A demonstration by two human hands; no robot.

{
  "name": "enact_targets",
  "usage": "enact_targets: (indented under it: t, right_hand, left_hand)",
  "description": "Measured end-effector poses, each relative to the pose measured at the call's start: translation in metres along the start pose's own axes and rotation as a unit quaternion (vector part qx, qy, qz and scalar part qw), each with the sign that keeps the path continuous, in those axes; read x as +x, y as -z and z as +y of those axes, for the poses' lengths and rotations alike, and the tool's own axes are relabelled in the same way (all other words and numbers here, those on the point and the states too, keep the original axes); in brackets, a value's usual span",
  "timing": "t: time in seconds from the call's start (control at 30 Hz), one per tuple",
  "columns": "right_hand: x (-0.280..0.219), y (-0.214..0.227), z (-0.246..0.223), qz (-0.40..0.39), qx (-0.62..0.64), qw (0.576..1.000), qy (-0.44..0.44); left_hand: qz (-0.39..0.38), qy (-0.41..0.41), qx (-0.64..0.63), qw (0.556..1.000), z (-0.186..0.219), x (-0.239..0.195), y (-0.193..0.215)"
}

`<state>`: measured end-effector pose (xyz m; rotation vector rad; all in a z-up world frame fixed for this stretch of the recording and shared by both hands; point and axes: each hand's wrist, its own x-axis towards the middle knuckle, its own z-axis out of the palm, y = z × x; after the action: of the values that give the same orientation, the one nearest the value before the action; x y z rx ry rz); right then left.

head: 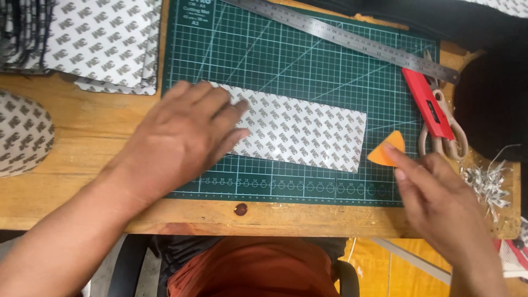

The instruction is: The person smooths a piece of patterned fabric with an orange plastic scraper, then places a black fabric piece on a green cutting mat. They measure and cut the black fabric using a metal ruler and a red utility knife, then trim the edges with scissors.

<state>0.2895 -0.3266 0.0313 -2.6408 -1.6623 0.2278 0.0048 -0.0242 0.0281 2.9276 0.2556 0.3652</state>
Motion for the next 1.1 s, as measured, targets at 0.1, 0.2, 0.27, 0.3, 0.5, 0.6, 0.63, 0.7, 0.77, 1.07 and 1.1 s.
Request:
enact_targets:
  t: [0.1, 0.2, 0.27, 0.3, 0.5, 0.6, 0.63, 0.7, 0.77, 1.07, 1.1]
  right_hand:
    - [0.025, 0.007, -0.042, 0.012, 0.008, 0.994, 0.112]
    - [0.065, 0.010, -0.079, -0.013, 0.024, 0.977, 0.214]
    - [0.095, 0.008, -0.106, -0.004, 0.026, 0.965, 0.262]
    - [0.110, 0.007, -0.119, 0.003, 0.029, 0.951, 0.308]
    - [0.152, 0.012, -0.156, -0.122, 0.000, 0.960, 0.251]
    - [0.143, 0.027, -0.150, -0.126, -0.063, 0.975, 0.173]
    - [0.143, 0.022, -0.136, -0.128, -0.063, 0.975, 0.171]
    - [0.142, 0.015, -0.107, -0.043, -0.087, 0.965, 0.243]
    - [0.137, 0.008, -0.090, -0.025, -0.076, 0.966, 0.246]
    - [0.105, 0.003, -0.036, -0.024, -0.095, 0.978, 0.187]
    - [0.101, 0.000, -0.028, -0.002, -0.088, 0.980, 0.178]
  left_hand:
    - [0.059, -0.031, 0.079, 0.995, -0.001, 0.000, -0.008]
    - [0.012, -0.009, 0.117, 0.993, -0.005, -0.003, -0.005]
    - [0.023, -0.003, 0.110, 0.994, -0.011, -0.006, -0.005]
    - [0.033, 0.001, 0.101, 0.994, -0.013, -0.006, -0.006]
    - [0.000, 0.019, 0.123, 0.992, -0.017, -0.010, -0.006]
    - [-0.029, 0.030, 0.187, 0.981, -0.019, -0.009, -0.013]
    - [-0.030, 0.028, 0.185, 0.982, -0.017, -0.009, -0.012]
    - [-0.045, 0.039, 0.216, 0.975, -0.013, -0.008, -0.009]
    - [-0.045, 0.041, 0.223, 0.973, -0.011, -0.007, -0.007]
    - [-0.007, 0.040, 0.260, 0.965, -0.009, -0.008, -0.010]
    - [0.004, 0.041, 0.258, 0.965, -0.009, -0.009, -0.010]
